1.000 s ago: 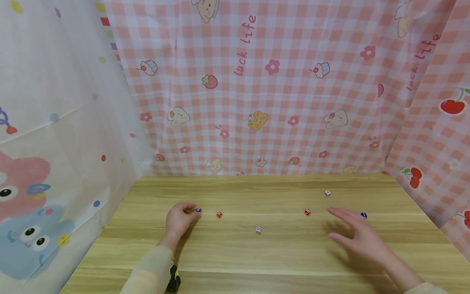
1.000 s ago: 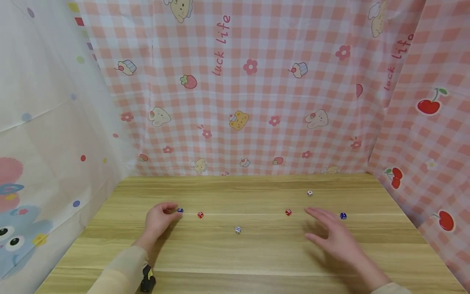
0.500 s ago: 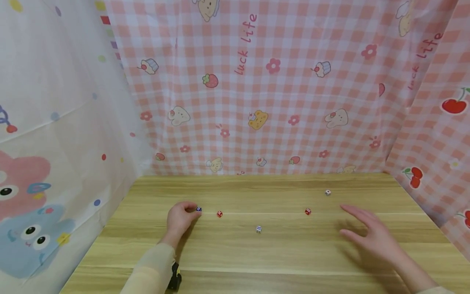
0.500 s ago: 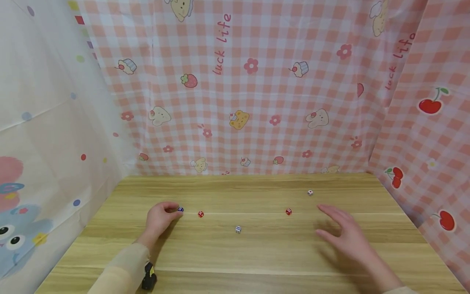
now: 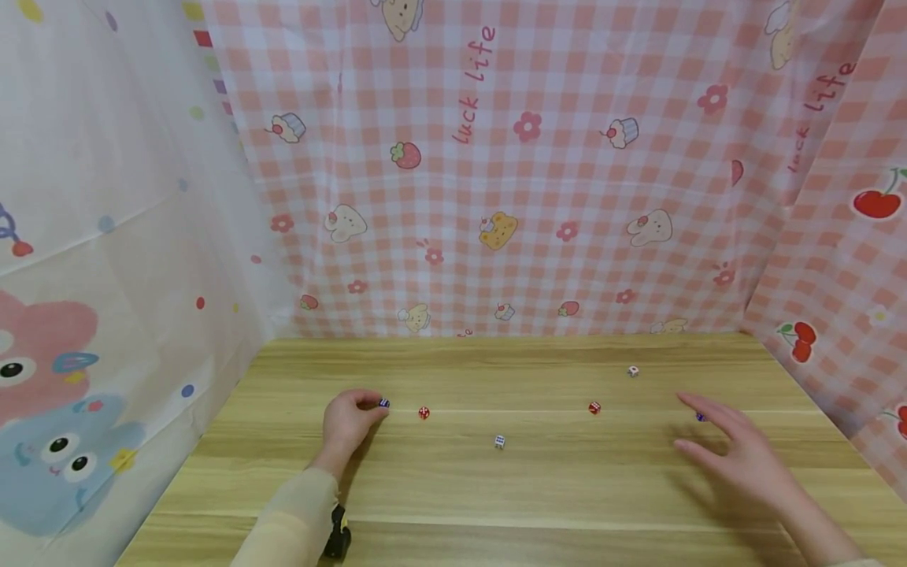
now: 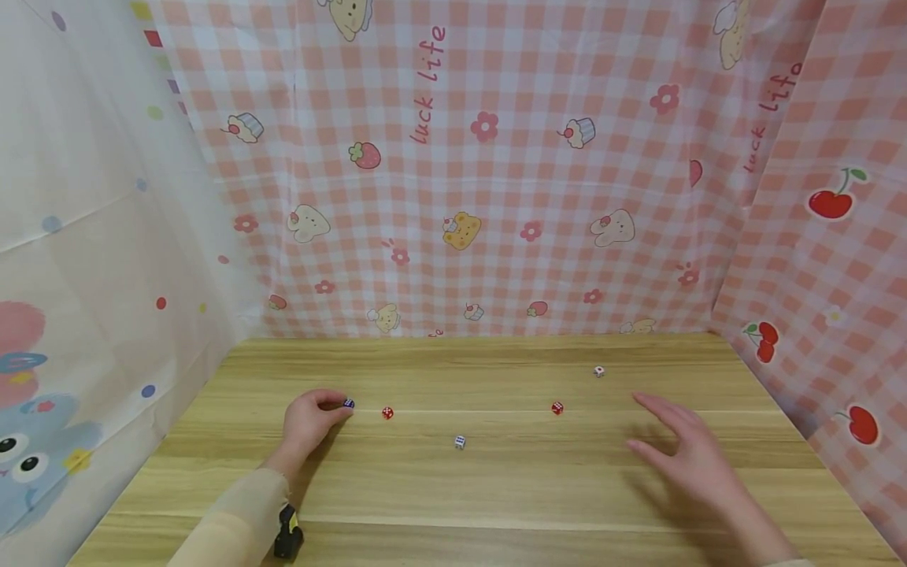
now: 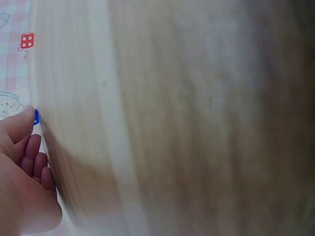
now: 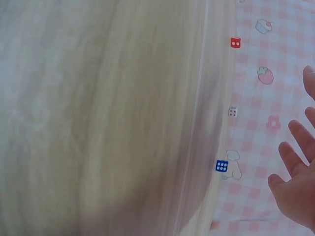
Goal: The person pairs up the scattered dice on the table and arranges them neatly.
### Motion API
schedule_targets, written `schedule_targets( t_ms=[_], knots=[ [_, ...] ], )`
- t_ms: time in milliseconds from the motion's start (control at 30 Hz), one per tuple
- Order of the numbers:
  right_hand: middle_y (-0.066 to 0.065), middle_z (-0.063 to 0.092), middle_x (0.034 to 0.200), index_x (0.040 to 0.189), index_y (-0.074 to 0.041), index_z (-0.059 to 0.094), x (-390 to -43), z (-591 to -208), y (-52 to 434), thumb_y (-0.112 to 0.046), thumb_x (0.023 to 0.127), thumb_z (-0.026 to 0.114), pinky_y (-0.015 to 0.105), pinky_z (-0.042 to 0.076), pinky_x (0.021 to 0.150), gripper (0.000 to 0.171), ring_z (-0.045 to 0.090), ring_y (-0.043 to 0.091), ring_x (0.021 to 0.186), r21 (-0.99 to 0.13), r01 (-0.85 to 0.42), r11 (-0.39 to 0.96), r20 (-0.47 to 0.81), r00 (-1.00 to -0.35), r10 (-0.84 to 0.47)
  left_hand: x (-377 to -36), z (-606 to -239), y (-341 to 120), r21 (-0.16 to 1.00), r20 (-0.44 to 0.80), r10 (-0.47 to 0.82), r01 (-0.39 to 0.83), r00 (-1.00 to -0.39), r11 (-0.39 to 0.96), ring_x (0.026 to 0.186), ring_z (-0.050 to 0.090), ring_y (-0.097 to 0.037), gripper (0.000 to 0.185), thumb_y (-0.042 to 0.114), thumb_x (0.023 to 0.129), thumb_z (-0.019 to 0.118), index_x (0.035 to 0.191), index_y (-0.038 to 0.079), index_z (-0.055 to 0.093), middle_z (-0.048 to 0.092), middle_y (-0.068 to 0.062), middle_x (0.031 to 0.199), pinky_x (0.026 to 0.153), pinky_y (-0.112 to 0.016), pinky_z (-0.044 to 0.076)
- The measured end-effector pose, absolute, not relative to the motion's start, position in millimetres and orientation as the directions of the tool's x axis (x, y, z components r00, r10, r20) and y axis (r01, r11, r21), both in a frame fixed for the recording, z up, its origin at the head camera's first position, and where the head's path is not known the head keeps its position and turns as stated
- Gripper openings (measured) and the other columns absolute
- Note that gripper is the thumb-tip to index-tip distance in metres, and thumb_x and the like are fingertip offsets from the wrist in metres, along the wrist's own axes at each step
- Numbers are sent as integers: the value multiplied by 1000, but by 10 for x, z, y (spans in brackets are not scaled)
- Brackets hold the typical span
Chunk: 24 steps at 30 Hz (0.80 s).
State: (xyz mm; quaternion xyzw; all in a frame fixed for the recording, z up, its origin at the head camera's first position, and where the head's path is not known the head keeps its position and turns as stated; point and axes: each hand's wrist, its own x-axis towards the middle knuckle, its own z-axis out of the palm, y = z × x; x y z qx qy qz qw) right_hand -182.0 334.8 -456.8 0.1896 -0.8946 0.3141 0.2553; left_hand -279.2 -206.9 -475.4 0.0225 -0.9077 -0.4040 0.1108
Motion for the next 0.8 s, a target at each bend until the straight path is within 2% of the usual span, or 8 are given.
schedule_targets(
  t_ms=[67,267,400,467,733,800],
  knots=[
    [-12,55,136,138,-12,59,-1820,-4571,3384,-9,75,86,3,21,96,68,31,-19,119,-471,-482,739,564,-809,-169,-2791,-4756,-2071,742,180,-134,45,-974,669,96,64,-32,19,10,82,80,97,0,75,71,-13,96,88,-47,47],
    [-21,48,134,139,-16,58,-1843,-4569,3479,-9,75,85,4,20,95,70,33,-16,118,-468,-472,747,564,-810,-159,-2800,-4762,-2066,743,177,-140,39,-974,668,95,64,-31,17,10,82,80,96,1,76,71,-12,95,88,-46,48],
    [-23,49,136,140,-19,57,-1850,-4573,3529,-9,76,85,4,19,96,71,30,-19,119,-476,-462,748,561,-815,-147,-2811,-4770,-2064,743,178,-144,37,-973,668,93,64,-30,16,11,82,80,95,1,76,71,-11,94,86,-46,48],
    [-21,50,137,140,-19,57,-1847,-4576,3549,-10,77,84,5,19,96,70,30,-19,119,-489,-450,747,549,-825,-137,-2819,-4780,-2068,741,185,-142,43,-972,670,92,65,-30,16,11,82,80,94,1,76,72,-11,92,85,-46,48],
    [-34,40,132,140,-15,57,-1842,-4570,3618,-13,80,83,4,18,96,65,28,-21,117,-512,-410,755,521,-847,-107,-2822,-4826,-2086,733,183,-124,51,-975,678,92,65,-29,13,11,81,81,91,4,76,72,-8,91,86,-45,48],
    [-31,42,133,140,-15,57,-1847,-4567,3637,-13,80,83,4,18,95,65,28,-21,117,-513,-407,755,521,-847,-103,-2804,-4822,-2079,732,183,-111,60,-977,679,91,64,-29,12,11,81,81,90,4,76,72,-7,90,85,-45,48]
  ],
)
